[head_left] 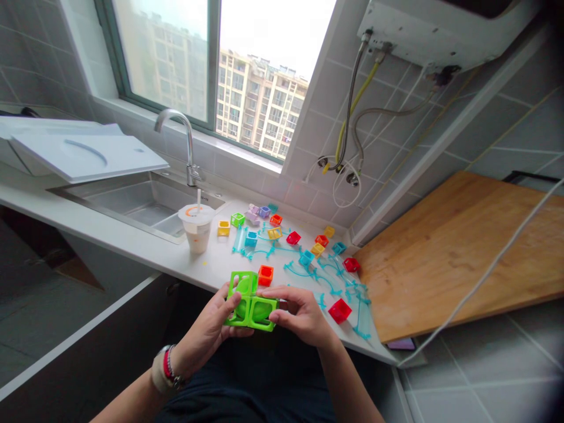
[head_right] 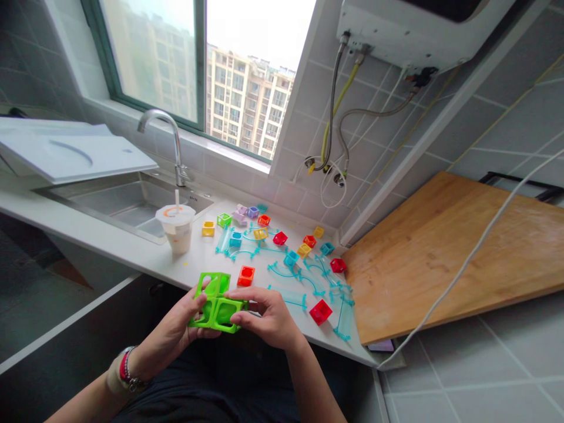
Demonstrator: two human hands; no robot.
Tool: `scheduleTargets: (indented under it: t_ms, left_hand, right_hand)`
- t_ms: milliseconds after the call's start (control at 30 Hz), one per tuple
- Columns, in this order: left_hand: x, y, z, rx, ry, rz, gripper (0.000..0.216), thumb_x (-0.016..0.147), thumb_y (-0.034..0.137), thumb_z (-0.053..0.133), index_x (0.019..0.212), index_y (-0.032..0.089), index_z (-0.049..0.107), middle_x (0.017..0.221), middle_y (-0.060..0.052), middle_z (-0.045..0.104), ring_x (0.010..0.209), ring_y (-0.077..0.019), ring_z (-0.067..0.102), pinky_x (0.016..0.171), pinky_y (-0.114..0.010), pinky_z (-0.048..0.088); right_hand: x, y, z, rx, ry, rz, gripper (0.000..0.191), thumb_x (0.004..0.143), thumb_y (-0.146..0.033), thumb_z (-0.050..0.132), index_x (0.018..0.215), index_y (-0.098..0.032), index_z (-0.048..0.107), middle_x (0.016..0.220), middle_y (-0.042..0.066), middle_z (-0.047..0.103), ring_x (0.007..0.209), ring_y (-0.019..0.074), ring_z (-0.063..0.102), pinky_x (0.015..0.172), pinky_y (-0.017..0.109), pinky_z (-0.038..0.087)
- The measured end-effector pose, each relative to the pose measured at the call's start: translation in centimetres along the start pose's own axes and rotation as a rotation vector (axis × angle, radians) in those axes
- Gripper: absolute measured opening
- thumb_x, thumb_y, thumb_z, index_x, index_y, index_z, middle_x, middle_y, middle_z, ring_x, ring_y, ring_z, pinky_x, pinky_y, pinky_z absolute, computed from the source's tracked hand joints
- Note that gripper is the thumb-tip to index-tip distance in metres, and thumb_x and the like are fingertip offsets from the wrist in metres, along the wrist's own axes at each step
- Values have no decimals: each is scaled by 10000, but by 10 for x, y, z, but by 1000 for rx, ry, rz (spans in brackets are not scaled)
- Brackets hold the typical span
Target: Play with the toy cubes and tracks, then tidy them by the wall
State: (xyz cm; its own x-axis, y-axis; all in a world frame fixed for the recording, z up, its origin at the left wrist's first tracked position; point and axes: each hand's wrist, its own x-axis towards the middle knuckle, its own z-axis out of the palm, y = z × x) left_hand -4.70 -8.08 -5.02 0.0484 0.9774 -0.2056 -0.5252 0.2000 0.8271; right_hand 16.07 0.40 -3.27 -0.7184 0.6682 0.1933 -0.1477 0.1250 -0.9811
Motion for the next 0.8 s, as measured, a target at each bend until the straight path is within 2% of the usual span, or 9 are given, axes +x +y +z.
scheduleTargets:
  t_ms: [533, 800]
  left_hand:
    - [3, -3, -4, 20, 4, 8, 607, 922, 466, 696, 1434, 261, 442, 1284, -138, 670, 924, -269, 761, 672, -360, 662]
    - [1, -5, -6, 32, 9, 10, 627, 891, 489, 727, 1406, 291, 429, 1287, -122, 685, 954, -292, 766, 677, -360, 661]
  right_hand:
    - [0, -2, 2, 0, 23, 53, 325, 853, -334, 807, 1165, -246, 778, 1187, 71, 753, 1139, 271, 693, 982, 411, 573]
    - [-4, 3, 3, 13, 48, 89, 336, 844, -360, 811, 1160, -249, 781, 1172, 64, 748, 1117, 262, 696, 948, 397, 586]
